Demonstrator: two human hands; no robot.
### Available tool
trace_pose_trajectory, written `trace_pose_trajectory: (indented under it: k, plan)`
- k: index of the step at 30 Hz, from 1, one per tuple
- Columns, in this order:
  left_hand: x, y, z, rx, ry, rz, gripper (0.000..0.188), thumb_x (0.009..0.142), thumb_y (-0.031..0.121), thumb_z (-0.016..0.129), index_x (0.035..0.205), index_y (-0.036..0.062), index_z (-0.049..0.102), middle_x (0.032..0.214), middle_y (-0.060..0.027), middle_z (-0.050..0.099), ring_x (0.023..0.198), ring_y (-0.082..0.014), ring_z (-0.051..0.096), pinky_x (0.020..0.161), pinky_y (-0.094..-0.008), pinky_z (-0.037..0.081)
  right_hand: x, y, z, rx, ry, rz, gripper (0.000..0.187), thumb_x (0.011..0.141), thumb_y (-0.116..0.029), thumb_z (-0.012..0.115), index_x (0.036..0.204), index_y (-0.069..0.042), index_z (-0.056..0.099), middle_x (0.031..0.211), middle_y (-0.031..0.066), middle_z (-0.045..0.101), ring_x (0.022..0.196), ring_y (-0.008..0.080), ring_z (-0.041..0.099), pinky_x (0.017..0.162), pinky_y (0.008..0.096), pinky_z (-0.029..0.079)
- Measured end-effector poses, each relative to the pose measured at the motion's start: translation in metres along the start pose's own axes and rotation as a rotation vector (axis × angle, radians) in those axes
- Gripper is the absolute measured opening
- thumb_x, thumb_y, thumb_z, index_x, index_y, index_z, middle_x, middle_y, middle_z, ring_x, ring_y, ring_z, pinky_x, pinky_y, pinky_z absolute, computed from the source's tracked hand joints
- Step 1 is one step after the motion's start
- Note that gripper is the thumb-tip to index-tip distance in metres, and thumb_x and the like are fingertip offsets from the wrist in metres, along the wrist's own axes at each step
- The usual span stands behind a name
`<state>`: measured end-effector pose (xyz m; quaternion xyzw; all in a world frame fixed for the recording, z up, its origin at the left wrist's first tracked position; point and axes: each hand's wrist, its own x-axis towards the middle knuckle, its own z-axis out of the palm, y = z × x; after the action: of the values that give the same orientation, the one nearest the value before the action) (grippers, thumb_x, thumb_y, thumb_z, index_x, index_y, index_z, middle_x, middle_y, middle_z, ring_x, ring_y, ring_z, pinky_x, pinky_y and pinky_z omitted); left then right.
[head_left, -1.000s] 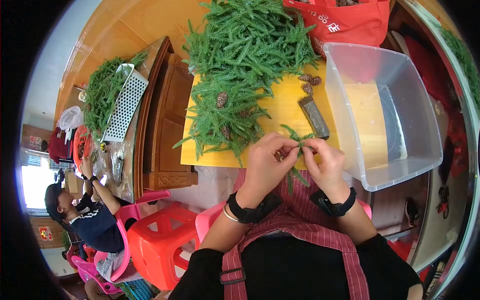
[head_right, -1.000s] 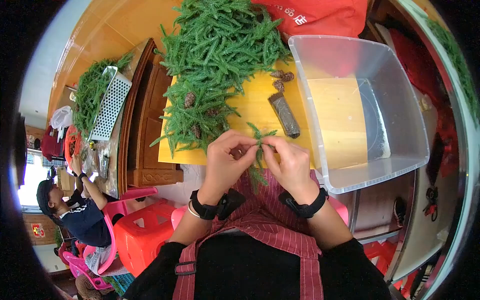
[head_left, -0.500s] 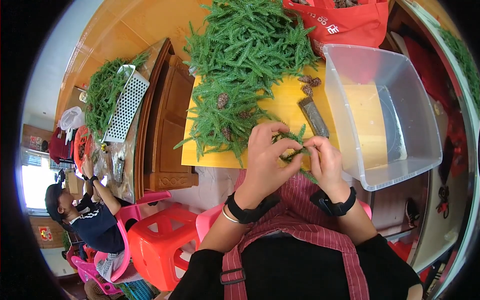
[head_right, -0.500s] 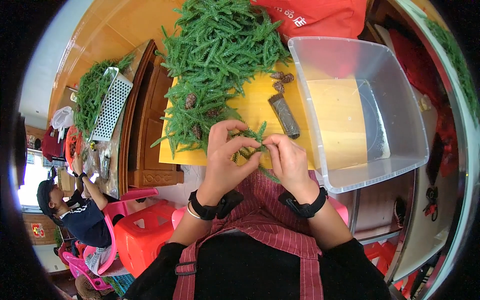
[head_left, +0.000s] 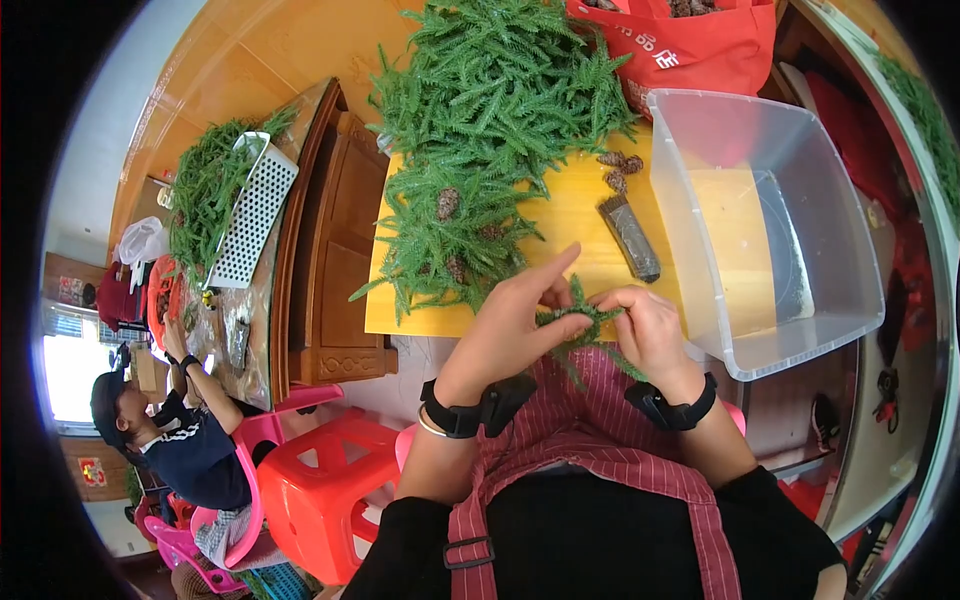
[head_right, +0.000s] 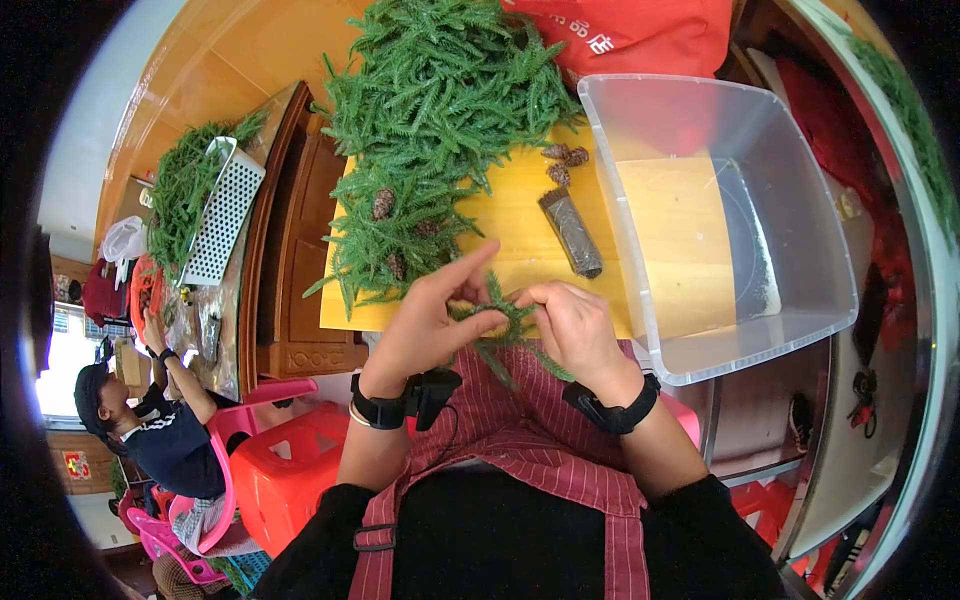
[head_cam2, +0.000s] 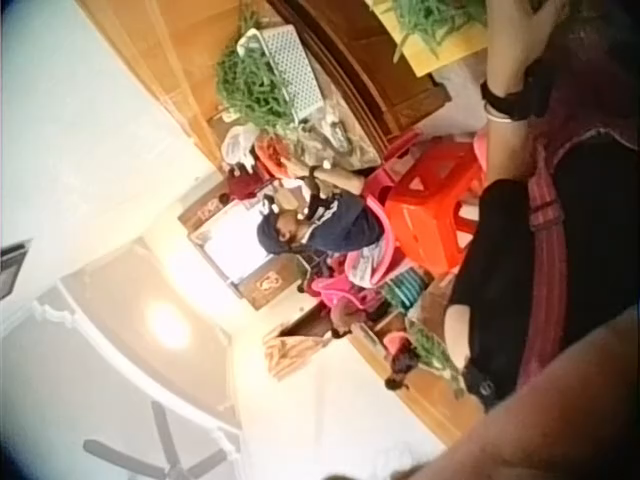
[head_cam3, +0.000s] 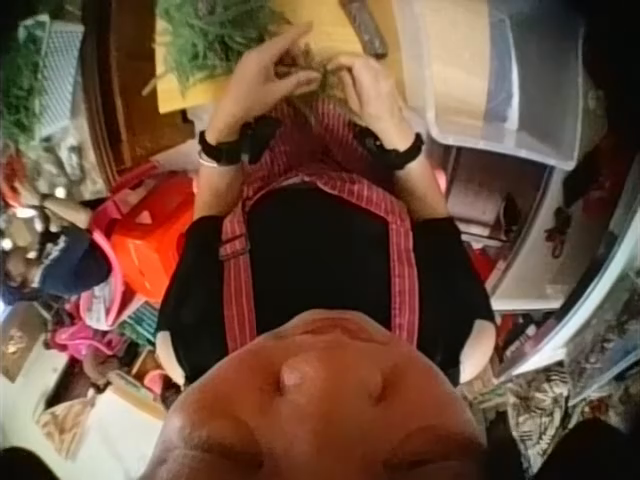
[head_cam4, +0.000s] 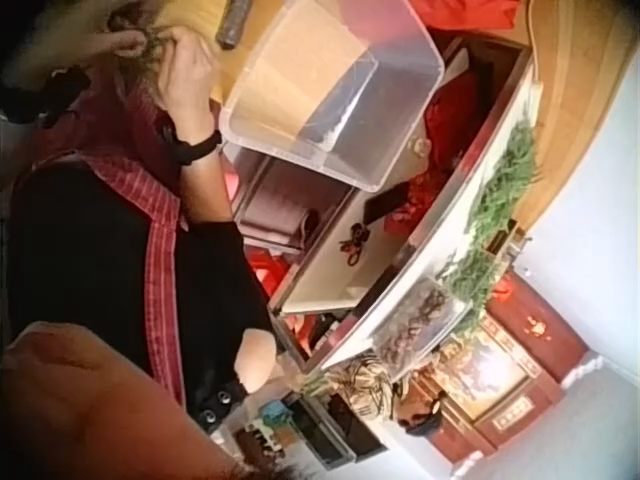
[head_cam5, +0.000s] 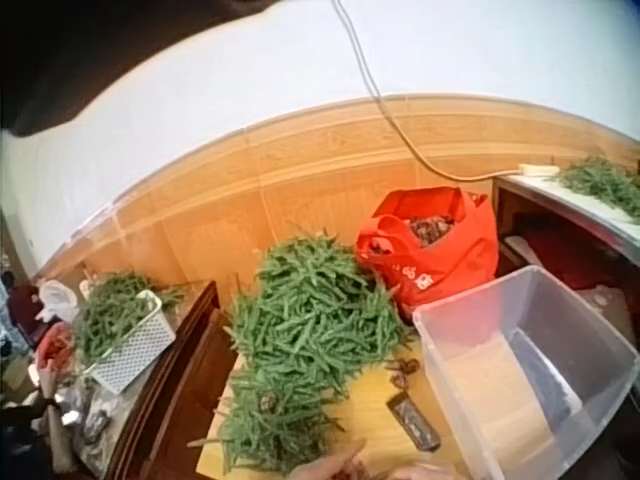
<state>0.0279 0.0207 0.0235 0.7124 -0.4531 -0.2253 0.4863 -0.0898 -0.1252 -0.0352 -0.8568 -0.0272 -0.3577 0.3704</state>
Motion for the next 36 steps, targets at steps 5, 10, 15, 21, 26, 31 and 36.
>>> trace_pose_trajectory:
  k: [5, 10, 15, 21, 26, 31, 36]
  plan:
    - [-0.008, -0.016, -0.005, -0.188, -0.06, -0.171, 0.025, 0.079, 0.003, 0.064, 0.101, -0.0008, 0.053, 0.081, 0.0001, 0.054, 0.076, -0.006, 0.052, 0.067, -0.0203, 0.043, -0.005, -0.003, 0.003, 0.11, -0.039, 0.197, 0.014, 0.077, 0.002, 0.055, 0.091, -0.002, 0.054, 0.08, 0.0123, 0.06, 0.071, 0.0299, 0.061, 0.064, 0.0329, 0.049]
    - [-0.017, -0.03, -0.015, -0.182, 0.08, -0.198, 0.02, 0.08, 0.003, 0.063, 0.097, 0.0001, 0.053, 0.081, 0.0008, 0.054, 0.074, -0.0048, 0.051, 0.068, -0.0196, 0.043, 0.035, -0.001, 0.01, 0.15, 0.144, 0.498, 0.018, 0.085, -0.002, 0.049, 0.102, 0.001, 0.053, 0.098, 0.018, 0.059, 0.09, 0.028, 0.059, 0.08, 0.0312, 0.046]
    - [-0.005, -0.042, -0.005, -0.191, 0.22, -0.217, 0.032, 0.078, 0.004, 0.064, 0.106, 0.0004, 0.05, 0.079, -0.001, 0.056, 0.073, -0.0073, 0.053, 0.068, -0.021, 0.044, 0.07, 0.053, 0.027, -0.529, 0.132, 0.311, 0.026, 0.08, -0.003, 0.053, 0.107, -0.002, 0.053, 0.108, 0.0205, 0.054, 0.102, 0.0377, 0.051, 0.087, 0.0409, 0.042]
    - [-0.005, -0.037, -0.004, 0.052, 0.241, -0.072, 0.055, 0.073, 0.006, 0.07, 0.121, 0.0033, 0.044, 0.104, -0.0119, 0.056, 0.091, -0.0165, 0.056, 0.07, -0.0269, 0.049, 0.085, 0.091, 0.043, -0.627, 0.032, 0.548, 0.024, 0.079, -0.006, 0.054, 0.102, -0.006, 0.057, 0.1, 0.0189, 0.057, 0.095, 0.0374, 0.053, 0.082, 0.0444, 0.044]
    - [-0.011, -0.028, -0.014, 0.421, 0.223, 0.111, 0.053, 0.072, 0.003, 0.069, 0.12, 0.0046, 0.047, 0.11, -0.0105, 0.053, 0.093, -0.0206, 0.056, 0.068, -0.0265, 0.05, 0.091, 0.088, 0.045, -0.635, -0.025, 0.538, 0.019, 0.079, -0.008, 0.055, 0.097, -0.006, 0.056, 0.095, 0.018, 0.057, 0.089, 0.0364, 0.055, 0.079, 0.0417, 0.045]
    - [-0.003, -0.022, -0.014, -0.169, 0.308, 0.027, 0.05, 0.078, -0.002, 0.06, 0.124, 0.002, 0.043, 0.117, -0.0088, 0.049, 0.1, -0.0163, 0.052, 0.074, -0.0268, 0.049, 0.105, 0.042, 0.03, -0.248, 0.242, 0.238, 0.014, 0.079, -0.004, 0.058, 0.092, -0.004, 0.054, 0.087, 0.0116, 0.057, 0.082, 0.0243, 0.058, 0.074, 0.034, 0.046]
    - [0.002, -0.021, -0.007, -0.8, 0.242, -0.07, 0.037, 0.092, 0.01, 0.046, 0.127, -0.0003, 0.039, 0.123, -0.01, 0.045, 0.101, -0.0148, 0.052, 0.071, -0.025, 0.049, 0.07, -0.021, 0.034, 0.467, -0.057, 0.49, 0.019, 0.076, -0.006, 0.065, 0.093, -0.001, 0.056, 0.087, 0.0051, 0.06, 0.07, 0.0108, 0.057, 0.065, 0.0236, 0.047]
